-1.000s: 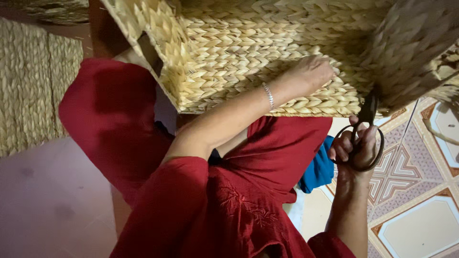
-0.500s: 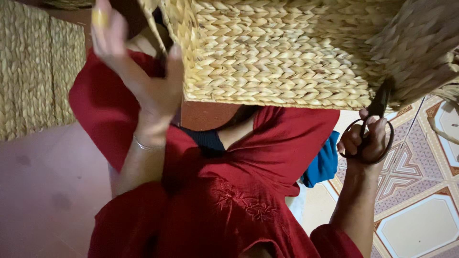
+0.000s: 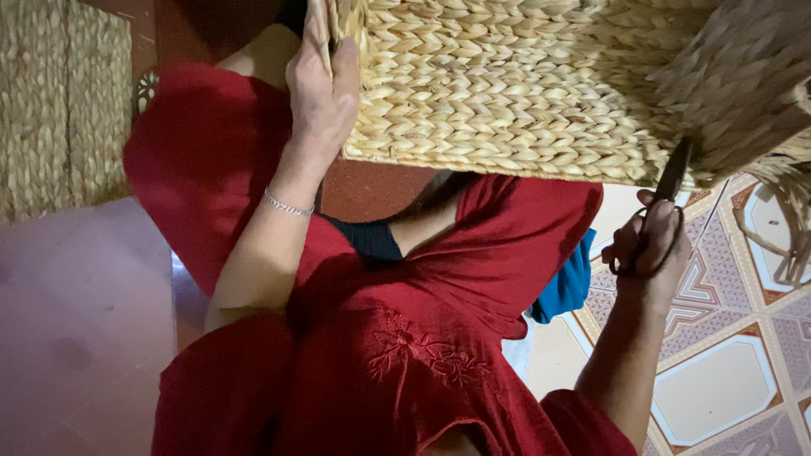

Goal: The person sits on the floor holding a woven water-hyacinth basket on their lap and wipes its surfaces with a blue cloth, rotating the basket to reach different sides. They use scissors to trim stray fibers from the weave and continue wiping the basket's exterior and interior.

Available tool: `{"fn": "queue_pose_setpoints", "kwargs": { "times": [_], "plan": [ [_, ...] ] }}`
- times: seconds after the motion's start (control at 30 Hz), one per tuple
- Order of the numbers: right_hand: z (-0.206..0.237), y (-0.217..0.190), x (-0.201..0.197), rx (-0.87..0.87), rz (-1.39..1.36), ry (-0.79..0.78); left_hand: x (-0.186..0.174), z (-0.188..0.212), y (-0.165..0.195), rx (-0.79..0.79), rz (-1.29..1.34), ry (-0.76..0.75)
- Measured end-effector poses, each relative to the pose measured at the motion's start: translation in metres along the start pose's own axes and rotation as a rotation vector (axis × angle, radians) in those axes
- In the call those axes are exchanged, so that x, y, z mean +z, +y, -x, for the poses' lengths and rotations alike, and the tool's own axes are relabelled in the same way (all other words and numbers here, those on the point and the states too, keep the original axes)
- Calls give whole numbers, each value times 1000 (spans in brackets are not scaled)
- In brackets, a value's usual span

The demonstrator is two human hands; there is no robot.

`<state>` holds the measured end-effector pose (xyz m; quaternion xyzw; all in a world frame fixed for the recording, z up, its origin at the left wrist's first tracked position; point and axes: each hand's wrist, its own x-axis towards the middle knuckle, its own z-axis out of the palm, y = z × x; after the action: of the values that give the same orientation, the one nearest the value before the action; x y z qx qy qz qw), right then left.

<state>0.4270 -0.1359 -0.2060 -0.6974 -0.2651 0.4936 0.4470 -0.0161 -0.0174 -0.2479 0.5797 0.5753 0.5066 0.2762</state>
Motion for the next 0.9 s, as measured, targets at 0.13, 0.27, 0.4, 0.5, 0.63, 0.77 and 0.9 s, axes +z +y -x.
{"fn": "queue_pose_setpoints", "kwargs": {
  "times": [0.13,0.27,0.4,0.5,0.63,0.77,0.9],
  "plan": [
    [3,-1,0,-142,23,-26,4,-15,0,43,-24,-7],
    [-18,-2,-33,-214,-262,93,7,-28,1,-326,-119,-93],
    [-53,-2,-70,-514,-30,133,5,-39,-4,-20,-109,-48],
    [-88,-8,-84,-558,-85,232,5,-45,-6,-78,-115,-59],
    [-136,-27,-92,-543,-17,339,4,-57,0,74,-117,-61],
    [-183,-38,-78,-582,-80,223,5,-77,11,-149,-77,-99],
    [-209,-45,-55,-681,33,101,6,-106,12,-59,-118,-88]
  ]
}}
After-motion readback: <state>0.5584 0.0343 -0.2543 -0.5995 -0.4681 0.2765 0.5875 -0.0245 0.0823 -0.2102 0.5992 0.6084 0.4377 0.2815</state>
